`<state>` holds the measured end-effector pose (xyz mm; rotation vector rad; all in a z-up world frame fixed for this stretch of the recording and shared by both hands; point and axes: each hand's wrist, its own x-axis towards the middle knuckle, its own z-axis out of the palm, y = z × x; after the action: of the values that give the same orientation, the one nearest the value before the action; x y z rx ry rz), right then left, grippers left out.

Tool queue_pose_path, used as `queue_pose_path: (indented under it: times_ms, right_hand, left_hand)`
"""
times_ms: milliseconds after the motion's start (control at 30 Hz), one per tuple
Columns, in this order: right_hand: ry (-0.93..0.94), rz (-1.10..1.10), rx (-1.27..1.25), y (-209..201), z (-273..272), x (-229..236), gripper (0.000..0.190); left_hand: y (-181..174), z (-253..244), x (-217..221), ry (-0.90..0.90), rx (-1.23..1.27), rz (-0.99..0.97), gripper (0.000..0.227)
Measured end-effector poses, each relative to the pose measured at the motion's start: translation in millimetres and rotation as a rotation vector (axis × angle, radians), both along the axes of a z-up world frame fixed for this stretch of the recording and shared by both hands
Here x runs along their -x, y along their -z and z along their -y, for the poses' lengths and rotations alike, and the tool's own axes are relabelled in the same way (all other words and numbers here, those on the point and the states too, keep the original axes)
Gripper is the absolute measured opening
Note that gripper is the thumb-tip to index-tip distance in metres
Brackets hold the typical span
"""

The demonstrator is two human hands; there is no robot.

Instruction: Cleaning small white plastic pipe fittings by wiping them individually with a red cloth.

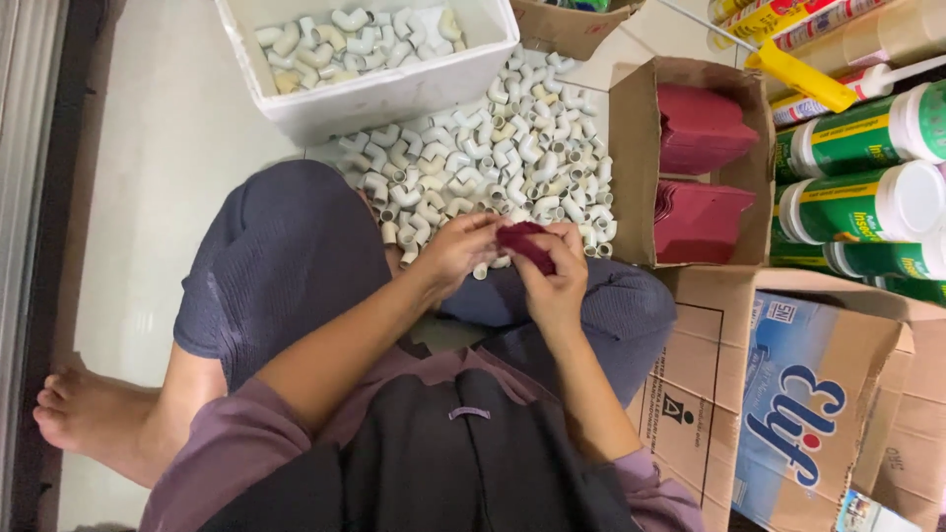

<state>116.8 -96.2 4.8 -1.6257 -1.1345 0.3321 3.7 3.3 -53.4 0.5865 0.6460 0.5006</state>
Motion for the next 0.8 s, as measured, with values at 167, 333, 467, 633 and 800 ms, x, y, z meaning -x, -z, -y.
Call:
queue_pose_path:
  times_ms: [167, 333, 467, 633, 800]
  right_hand:
    - [0.234, -0.685, -0.029, -21.8, -13.1, 26.9, 0.014]
    - [0.158, -1.171, -0.004, -16.4, -12.3, 20.5, 0.023]
    - [0.246, -0.212, 0.125, -9.9, -4.9, 18.2, 0.019]
    - [0.280, 0.309, -0.008, -2.1, 1.3, 12.2, 0.020]
    - [0.278, 0.413, -0.108, 3.0, 5.1, 6.4, 0.022]
  left_hand:
    - [7.9, 1.0, -5.4, -0.046, -0.052, 0.087, 0.026]
    - [-28.5, -0.2, 3.6, -0.115, -0.248, 0.055, 0.027]
    - [-23.7, 4.4, 3.4, -0.216, -0.476, -0.026, 0.029]
    - [-11.1, 18.1, -3.6, -0.183, -0.249, 0.014, 0.029]
    - [-8.6, 16.7, -6.1, -0.051, -0.006, 0.153, 0.034]
